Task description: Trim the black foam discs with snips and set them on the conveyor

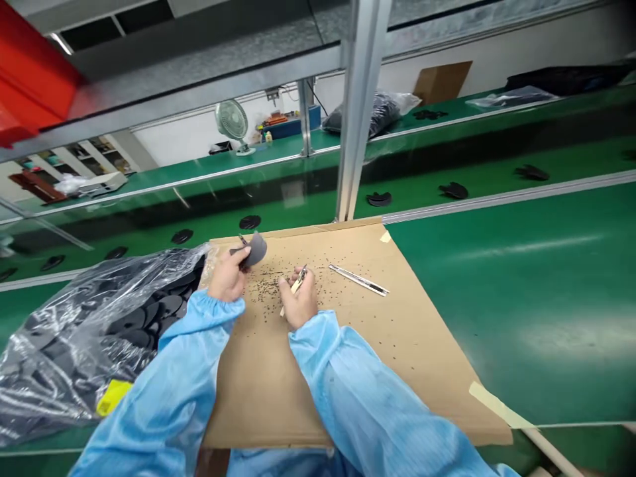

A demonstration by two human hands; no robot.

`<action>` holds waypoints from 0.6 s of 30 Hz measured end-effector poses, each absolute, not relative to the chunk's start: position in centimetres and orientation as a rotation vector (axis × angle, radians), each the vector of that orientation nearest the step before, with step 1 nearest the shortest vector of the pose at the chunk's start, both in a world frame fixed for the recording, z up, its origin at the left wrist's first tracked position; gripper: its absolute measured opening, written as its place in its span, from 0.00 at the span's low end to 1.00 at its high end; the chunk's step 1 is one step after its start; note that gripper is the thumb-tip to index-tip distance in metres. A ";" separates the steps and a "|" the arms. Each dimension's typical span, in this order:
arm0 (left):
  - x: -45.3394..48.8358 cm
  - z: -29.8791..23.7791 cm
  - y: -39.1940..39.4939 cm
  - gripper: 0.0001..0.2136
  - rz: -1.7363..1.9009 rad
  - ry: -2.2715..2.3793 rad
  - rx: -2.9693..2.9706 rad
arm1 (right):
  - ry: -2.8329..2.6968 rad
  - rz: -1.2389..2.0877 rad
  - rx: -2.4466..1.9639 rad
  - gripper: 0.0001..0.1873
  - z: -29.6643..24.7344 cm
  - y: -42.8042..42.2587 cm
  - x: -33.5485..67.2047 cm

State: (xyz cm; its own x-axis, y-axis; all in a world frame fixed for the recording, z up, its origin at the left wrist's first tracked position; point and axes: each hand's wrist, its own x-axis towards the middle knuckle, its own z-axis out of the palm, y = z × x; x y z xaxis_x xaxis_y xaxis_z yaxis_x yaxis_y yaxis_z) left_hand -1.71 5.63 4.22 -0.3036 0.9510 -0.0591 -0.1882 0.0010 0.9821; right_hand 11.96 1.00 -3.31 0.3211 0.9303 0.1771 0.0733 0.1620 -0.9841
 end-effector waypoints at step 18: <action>-4.7 -0.7 -1.5 0.20 1.444 0.903 0.571 | -1.983 0.437 -1.044 0.18 -2.0 -0.8 13.0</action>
State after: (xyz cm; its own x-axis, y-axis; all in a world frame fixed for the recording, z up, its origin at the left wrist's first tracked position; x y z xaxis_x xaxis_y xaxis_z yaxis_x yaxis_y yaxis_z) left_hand -4.68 -1.50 -0.72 -0.1000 0.9790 -0.1777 -0.5878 0.0860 0.8044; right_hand 13.03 -0.80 -1.98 -0.3078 0.8014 0.5129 0.5118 0.5939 -0.6207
